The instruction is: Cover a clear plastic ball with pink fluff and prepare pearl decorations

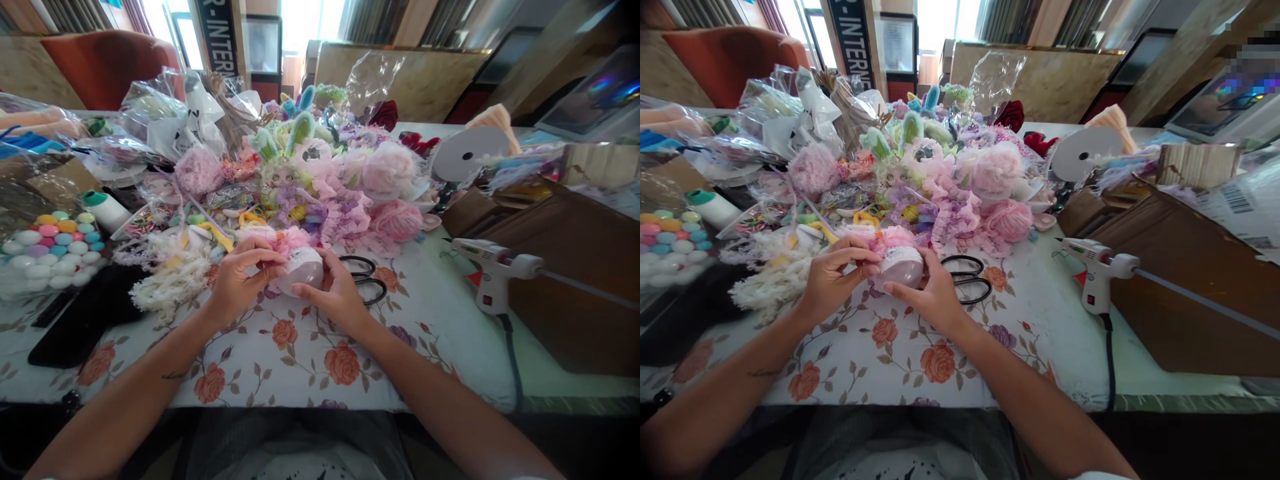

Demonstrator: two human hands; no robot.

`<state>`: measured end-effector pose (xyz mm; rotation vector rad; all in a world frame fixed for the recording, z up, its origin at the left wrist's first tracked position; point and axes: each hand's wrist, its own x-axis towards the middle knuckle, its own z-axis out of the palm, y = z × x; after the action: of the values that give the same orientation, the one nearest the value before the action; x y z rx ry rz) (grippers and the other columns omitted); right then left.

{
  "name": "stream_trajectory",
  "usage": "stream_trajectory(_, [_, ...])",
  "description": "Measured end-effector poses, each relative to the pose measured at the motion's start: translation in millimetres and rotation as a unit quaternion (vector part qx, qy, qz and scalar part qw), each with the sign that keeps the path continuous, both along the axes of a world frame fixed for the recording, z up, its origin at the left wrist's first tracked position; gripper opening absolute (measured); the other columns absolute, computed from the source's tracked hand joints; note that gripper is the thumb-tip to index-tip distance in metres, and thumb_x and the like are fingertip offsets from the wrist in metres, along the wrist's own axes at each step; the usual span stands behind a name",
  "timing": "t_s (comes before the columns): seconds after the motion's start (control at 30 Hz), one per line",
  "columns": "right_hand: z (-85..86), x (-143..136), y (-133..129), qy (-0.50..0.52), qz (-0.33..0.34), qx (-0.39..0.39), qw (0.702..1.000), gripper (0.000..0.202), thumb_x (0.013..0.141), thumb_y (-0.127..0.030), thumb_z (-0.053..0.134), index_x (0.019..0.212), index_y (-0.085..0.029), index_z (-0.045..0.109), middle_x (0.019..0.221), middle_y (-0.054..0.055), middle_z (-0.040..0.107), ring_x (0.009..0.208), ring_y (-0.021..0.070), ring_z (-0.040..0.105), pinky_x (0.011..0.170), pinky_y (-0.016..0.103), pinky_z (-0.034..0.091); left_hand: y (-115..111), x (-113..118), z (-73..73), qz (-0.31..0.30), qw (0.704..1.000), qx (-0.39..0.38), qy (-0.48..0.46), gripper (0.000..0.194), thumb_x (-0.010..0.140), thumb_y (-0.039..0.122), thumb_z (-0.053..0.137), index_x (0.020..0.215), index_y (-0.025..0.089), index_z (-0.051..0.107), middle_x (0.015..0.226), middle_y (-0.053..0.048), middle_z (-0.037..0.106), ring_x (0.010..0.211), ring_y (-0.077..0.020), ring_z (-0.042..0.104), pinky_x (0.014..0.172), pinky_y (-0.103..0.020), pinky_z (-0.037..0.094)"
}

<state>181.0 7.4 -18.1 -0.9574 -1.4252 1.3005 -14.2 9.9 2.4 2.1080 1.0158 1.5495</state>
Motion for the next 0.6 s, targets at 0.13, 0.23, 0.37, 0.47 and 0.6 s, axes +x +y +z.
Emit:
stream_trajectory(0.13, [0.9,0.0,-1.3,-0.01,0.002,-0.004,1.0,0.061,0.063,-0.039,0.086,0.116,-0.026,0.058,0.106,0.005,0.064,0.092,0.0236,0.062,0.079,0.035,0.053,-1.2,-0.4,0.2,0.0,1.0,-0.023,-0.011,0.005,0.084,0.025,0.07,0.083,0.02,0.072,0.08,-0.003,0.062,0.078,-0.0151,0.059,0.069,-0.028,0.05])
stream_trajectory(0.23, [2.3,-0.7,-2.6,0.0,0.01,-0.018,1.0,0.059,0.064,-0.039,0.085,0.115,-0.026,0.058,0.104,0.004,0.064,0.092,0.023,0.062,0.078,0.034,0.052,-2.6,-0.4,1.3,0.011,1.0,-0.015,0.012,0.008,0.087,0.023,0.065,0.081,0.019,0.068,0.08,-0.003,0.062,0.078,-0.0151,0.058,0.07,-0.028,0.048])
stream_trajectory(0.37, [1.5,-2.4,-2.3,0.033,0.031,-0.043,0.998,0.054,0.066,-0.039,0.084,0.112,-0.025,0.058,0.103,0.003,0.065,0.092,0.0214,0.062,0.077,0.031,0.052,-4.5,1.4,2.9,0.037,0.999,-0.007,0.033,0.013,0.091,0.023,0.06,0.078,0.019,0.062,0.078,-0.002,0.058,0.078,-0.0156,0.055,0.072,-0.029,0.046])
stream_trajectory(0.47, [0.5,-3.2,-1.0,0.045,0.037,-0.055,0.997,0.052,0.067,-0.04,0.083,0.11,-0.025,0.059,0.103,0.003,0.065,0.092,0.0205,0.062,0.076,0.03,0.052,-5.4,2.8,1.8,0.053,0.998,-0.025,0.023,0.016,0.092,0.025,0.057,0.077,0.019,0.059,0.078,-0.002,0.058,0.076,-0.0152,0.054,0.07,-0.028,0.045])
stream_trajectory(0.6, [4.2,-3.9,-0.5,0.049,0.027,-0.079,0.995,0.054,0.066,-0.042,0.084,0.109,-0.023,0.059,0.102,0.003,0.066,0.092,0.0198,0.062,0.077,0.029,0.051,-5.0,2.7,-2.4,0.077,0.995,-0.069,-0.012,0.018,0.092,0.031,0.058,0.078,0.019,0.058,0.076,0.0,0.059,0.071,-0.0136,0.053,0.067,-0.027,0.044])
